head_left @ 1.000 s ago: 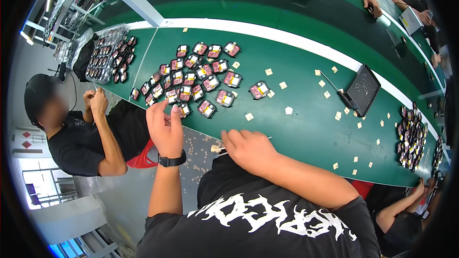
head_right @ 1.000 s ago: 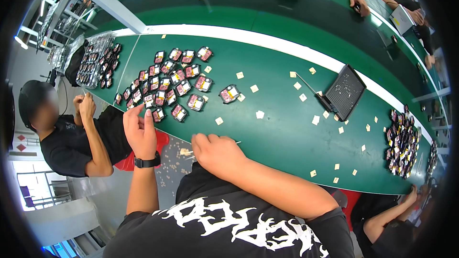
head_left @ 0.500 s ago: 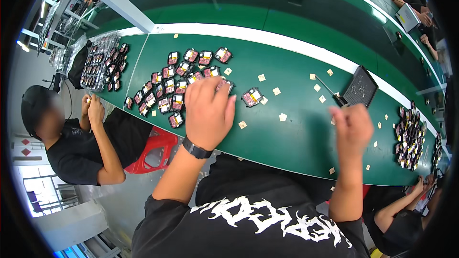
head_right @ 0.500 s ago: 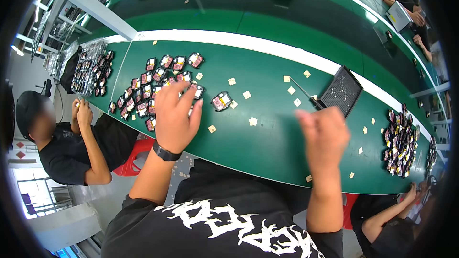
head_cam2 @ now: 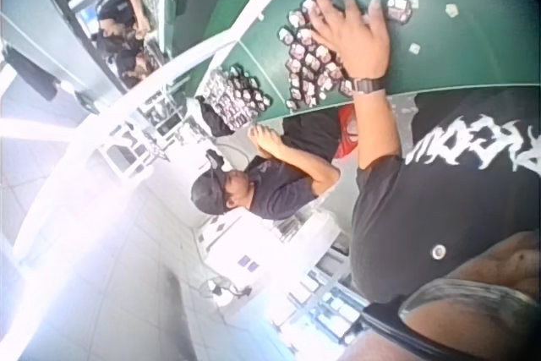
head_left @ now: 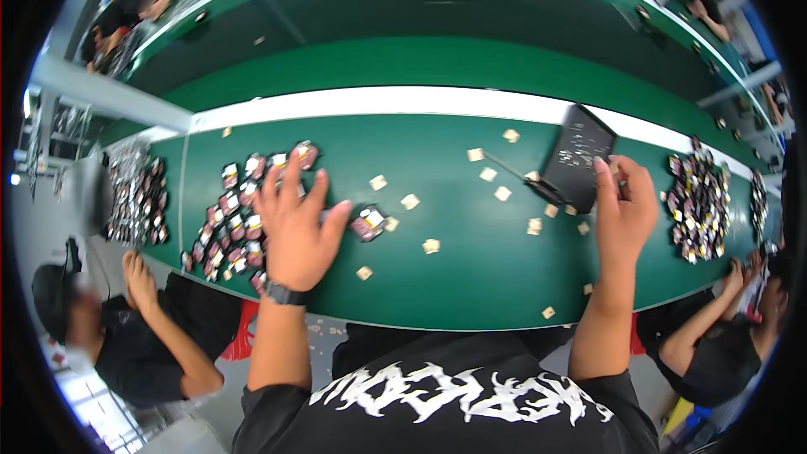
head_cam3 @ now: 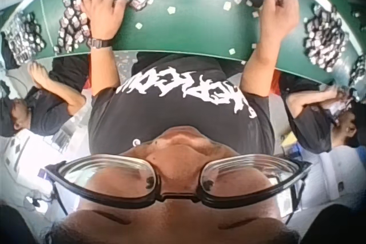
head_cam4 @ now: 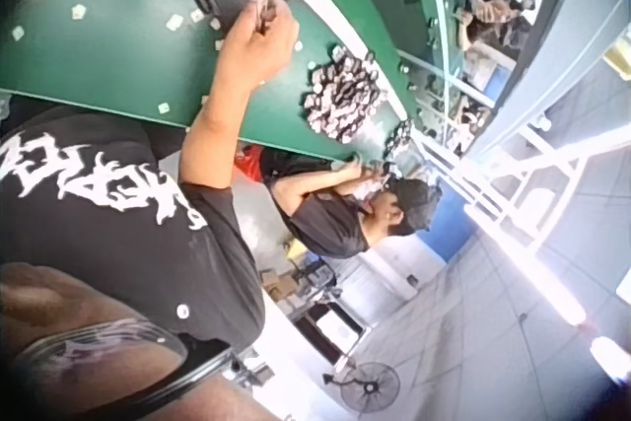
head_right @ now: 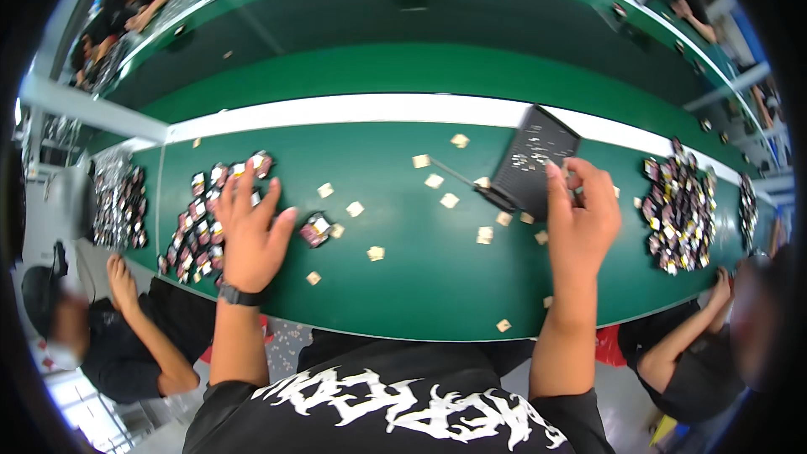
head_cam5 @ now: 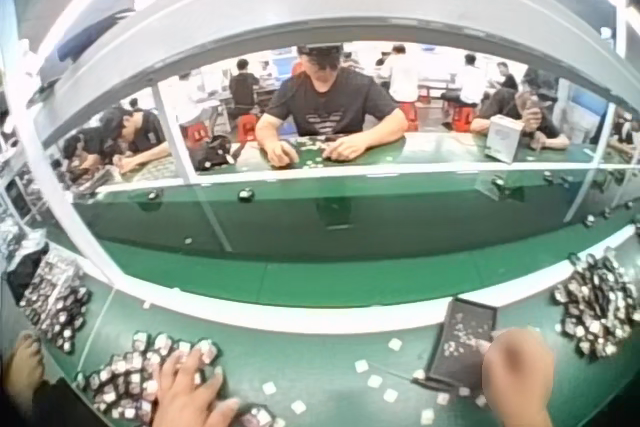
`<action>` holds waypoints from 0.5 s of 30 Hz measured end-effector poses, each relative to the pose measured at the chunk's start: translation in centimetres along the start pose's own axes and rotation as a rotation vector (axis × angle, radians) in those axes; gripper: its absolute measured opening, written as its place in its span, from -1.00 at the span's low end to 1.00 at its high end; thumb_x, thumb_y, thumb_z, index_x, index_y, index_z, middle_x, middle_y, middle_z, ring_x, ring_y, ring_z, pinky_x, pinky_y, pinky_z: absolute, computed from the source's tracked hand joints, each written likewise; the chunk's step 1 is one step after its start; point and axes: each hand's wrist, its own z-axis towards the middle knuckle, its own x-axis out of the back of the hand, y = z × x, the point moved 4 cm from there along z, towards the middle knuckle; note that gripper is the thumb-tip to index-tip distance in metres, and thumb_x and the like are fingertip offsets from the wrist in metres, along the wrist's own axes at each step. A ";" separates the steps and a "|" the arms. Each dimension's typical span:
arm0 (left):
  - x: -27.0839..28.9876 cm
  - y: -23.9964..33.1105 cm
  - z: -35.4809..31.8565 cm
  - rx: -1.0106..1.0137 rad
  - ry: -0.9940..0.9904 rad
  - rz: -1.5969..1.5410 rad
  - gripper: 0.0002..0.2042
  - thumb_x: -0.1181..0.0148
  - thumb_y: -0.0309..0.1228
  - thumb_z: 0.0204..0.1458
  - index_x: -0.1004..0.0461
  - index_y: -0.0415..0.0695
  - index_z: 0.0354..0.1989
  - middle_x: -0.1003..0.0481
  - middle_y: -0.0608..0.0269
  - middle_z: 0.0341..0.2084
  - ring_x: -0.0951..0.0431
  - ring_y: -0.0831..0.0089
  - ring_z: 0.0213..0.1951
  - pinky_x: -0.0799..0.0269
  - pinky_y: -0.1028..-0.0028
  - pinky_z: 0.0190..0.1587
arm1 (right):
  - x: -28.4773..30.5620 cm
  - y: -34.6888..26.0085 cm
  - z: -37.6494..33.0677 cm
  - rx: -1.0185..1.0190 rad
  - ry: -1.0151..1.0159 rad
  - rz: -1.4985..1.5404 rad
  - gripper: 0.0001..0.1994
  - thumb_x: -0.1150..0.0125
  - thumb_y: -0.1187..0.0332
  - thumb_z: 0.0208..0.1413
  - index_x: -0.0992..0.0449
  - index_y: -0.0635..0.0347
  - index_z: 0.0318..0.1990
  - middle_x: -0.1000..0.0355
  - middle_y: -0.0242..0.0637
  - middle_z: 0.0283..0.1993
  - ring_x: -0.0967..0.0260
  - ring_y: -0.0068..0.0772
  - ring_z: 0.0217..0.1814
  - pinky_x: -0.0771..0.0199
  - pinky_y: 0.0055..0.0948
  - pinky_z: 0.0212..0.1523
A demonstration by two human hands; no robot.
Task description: Manually assembling small electronic modules on a production line using tweezers and manual dexterity.
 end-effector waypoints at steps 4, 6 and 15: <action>1.1 0.4 0.3 -0.015 0.025 0.039 -0.61 -0.21 -0.30 0.15 -0.57 -0.19 0.12 -0.18 -0.08 0.43 -0.08 -0.16 0.43 0.12 0.00 0.44 | 2.7 0.8 -0.5 -0.129 0.063 0.083 -0.86 -0.42 0.50 0.13 -0.60 0.27 -0.19 -0.29 -0.48 -0.41 -0.10 -0.73 -0.48 -0.06 -0.64 -0.53; 2.5 1.6 0.7 -0.060 0.159 -0.093 -0.60 -0.29 -0.40 0.08 -0.56 -0.17 0.13 -0.23 -0.11 0.39 -0.15 -0.11 0.40 0.02 0.04 0.42 | 4.4 1.9 -1.2 -0.181 0.105 0.113 -0.87 -0.40 0.51 0.14 -0.60 0.29 -0.19 -0.29 -0.50 -0.38 -0.06 -0.75 -0.49 -0.02 -0.65 -0.53; 5.6 9.8 5.7 -0.512 0.364 -0.267 -0.84 -0.44 -0.64 -0.15 -0.59 -0.22 -0.39 -0.59 0.20 -0.29 -0.56 0.19 -0.15 -0.44 0.28 -0.04 | 12.2 8.0 -7.1 -0.467 0.205 0.120 -0.93 -0.30 0.50 0.24 -0.56 0.34 -0.23 -0.35 -0.50 -0.28 -0.11 -0.78 -0.41 -0.10 -0.67 -0.42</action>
